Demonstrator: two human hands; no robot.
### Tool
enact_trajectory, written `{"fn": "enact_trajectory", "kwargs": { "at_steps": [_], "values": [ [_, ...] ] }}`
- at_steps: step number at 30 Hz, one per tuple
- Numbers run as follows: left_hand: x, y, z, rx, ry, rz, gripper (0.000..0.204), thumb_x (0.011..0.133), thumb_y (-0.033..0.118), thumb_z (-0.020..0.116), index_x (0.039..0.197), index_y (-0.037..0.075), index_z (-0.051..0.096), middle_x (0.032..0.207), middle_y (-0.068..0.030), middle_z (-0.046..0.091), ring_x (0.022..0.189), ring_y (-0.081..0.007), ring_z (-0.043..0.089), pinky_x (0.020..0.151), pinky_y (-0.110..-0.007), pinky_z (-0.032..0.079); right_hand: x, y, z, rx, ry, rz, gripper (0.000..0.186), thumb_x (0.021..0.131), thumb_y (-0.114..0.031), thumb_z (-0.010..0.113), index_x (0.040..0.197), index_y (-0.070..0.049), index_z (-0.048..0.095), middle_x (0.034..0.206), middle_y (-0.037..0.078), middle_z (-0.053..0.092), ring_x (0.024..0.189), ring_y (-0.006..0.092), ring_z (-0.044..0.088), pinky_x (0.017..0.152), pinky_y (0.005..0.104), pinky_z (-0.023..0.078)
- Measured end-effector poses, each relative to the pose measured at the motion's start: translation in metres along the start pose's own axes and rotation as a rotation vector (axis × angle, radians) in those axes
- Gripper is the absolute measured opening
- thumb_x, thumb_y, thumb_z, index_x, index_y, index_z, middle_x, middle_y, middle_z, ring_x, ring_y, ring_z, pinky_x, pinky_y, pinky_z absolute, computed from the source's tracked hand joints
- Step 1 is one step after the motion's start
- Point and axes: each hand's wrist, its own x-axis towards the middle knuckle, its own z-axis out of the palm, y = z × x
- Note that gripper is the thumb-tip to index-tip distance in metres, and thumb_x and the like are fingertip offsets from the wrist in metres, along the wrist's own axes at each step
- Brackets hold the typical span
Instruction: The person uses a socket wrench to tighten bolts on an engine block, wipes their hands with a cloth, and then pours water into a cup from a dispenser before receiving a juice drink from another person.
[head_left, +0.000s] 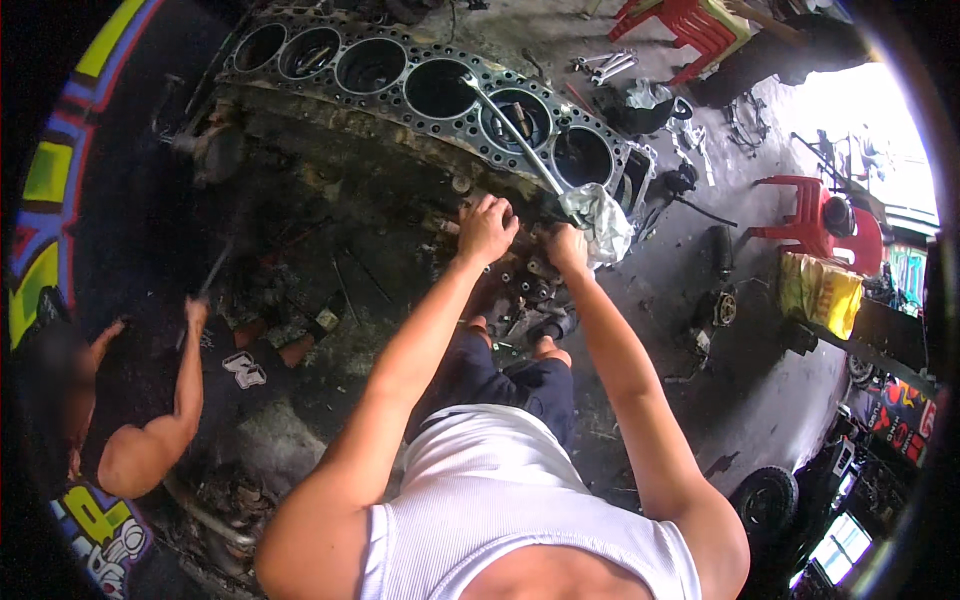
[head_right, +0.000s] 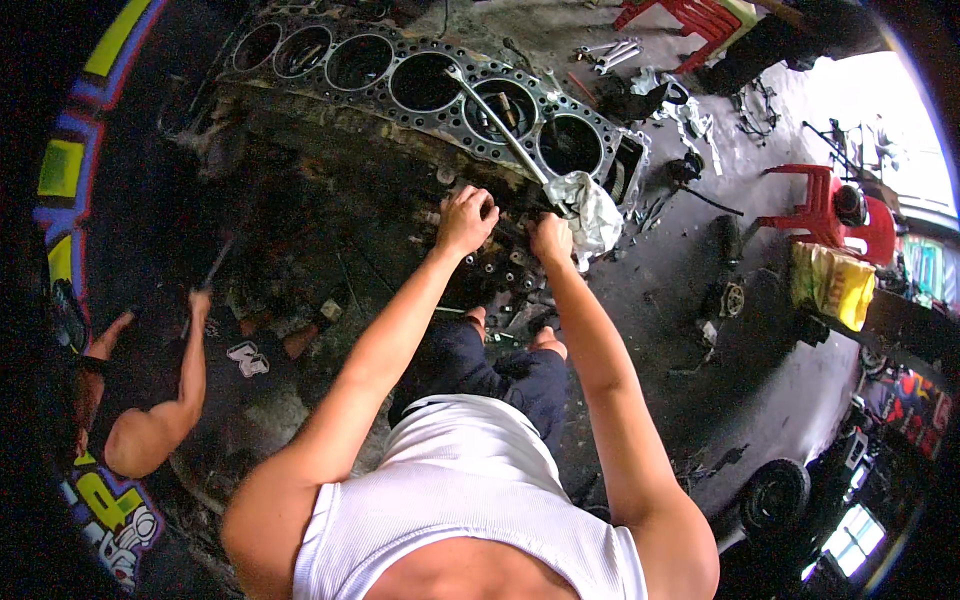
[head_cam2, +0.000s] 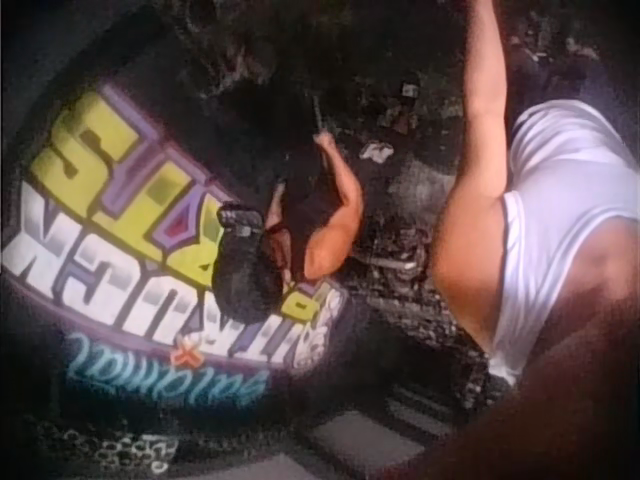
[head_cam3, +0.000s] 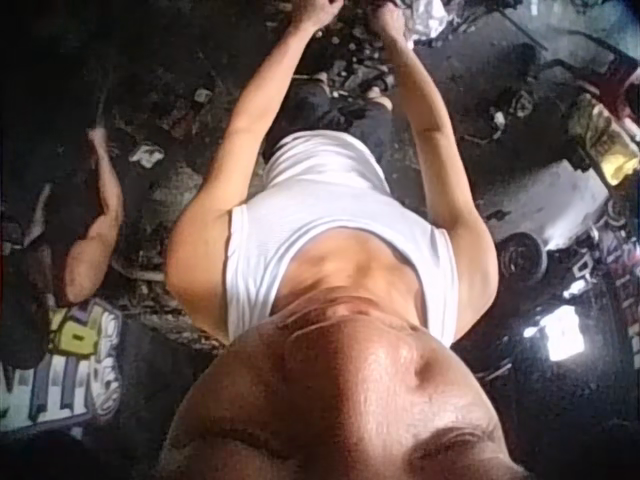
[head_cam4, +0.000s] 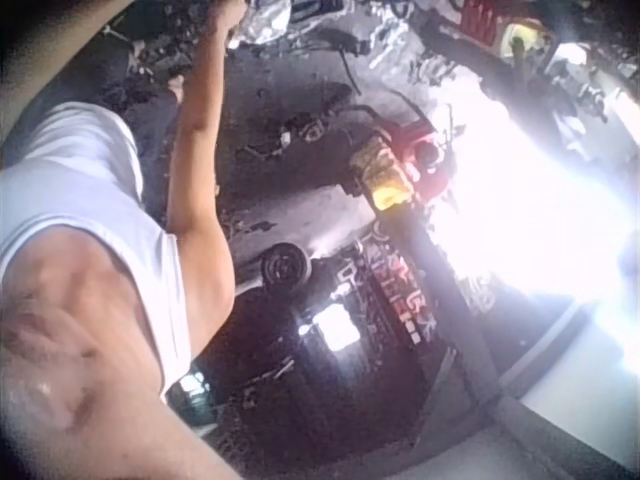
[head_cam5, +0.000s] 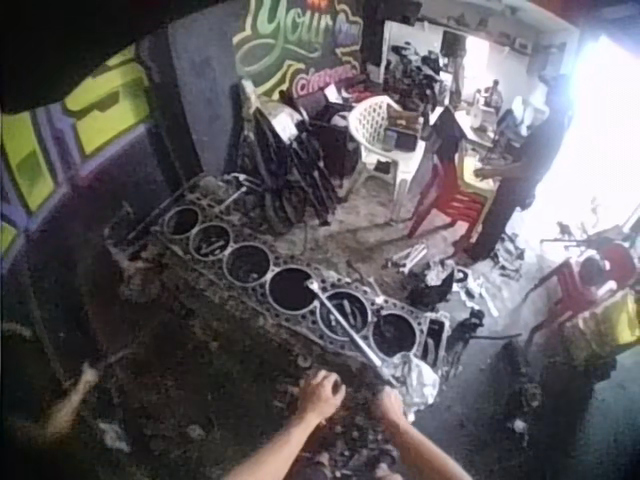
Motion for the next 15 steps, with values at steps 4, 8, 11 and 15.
{"fn": "enact_trajectory", "kwargs": {
  "at_steps": [4,8,11,15],
  "values": [
    [0.003,0.022,0.013,-0.082,-0.096,0.013,0.018,0.073,0.026,0.063,0.079,0.010,0.056,0.087,-0.0063,0.055,0.090,-0.0280,0.053,0.078,-0.046,0.037,0.026,0.054,0.011,0.364,-0.067,0.046,0.026,0.077,-0.023,0.062,0.096,-0.007,0.064,0.092,0.022,0.063,0.088,0.0372,0.061,0.076,0.0433,0.049],
    [-0.002,0.014,0.017,0.039,-0.170,-0.005,0.017,0.076,0.027,0.062,0.080,0.011,0.058,0.085,-0.0063,0.056,0.091,-0.0269,0.054,0.078,-0.044,0.037,0.005,0.020,0.003,0.371,-0.016,-0.055,0.028,0.075,-0.023,0.062,0.098,-0.008,0.065,0.094,0.021,0.063,0.090,0.0345,0.061,0.079,0.0415,0.048],
    [0.003,0.014,0.025,0.124,-0.255,0.038,0.019,0.076,0.029,0.061,0.085,0.012,0.061,0.089,-0.0058,0.058,0.092,-0.0259,0.054,0.080,-0.044,0.037,-0.005,-0.007,-0.005,0.144,0.037,0.056,0.030,0.075,-0.024,0.063,0.100,-0.009,0.066,0.094,0.020,0.064,0.092,0.0345,0.061,0.081,0.0400,0.047],
    [0.014,0.027,0.041,0.120,-0.305,0.096,0.020,0.076,0.029,0.061,0.086,0.012,0.063,0.090,-0.0065,0.060,0.092,-0.0264,0.055,0.080,-0.044,0.037,0.013,0.052,0.016,0.596,0.043,0.073,0.026,0.075,-0.017,0.061,0.097,-0.005,0.066,0.086,0.013,0.065,0.080,0.0218,0.060,0.071,0.0316,0.047]
  ]
}}
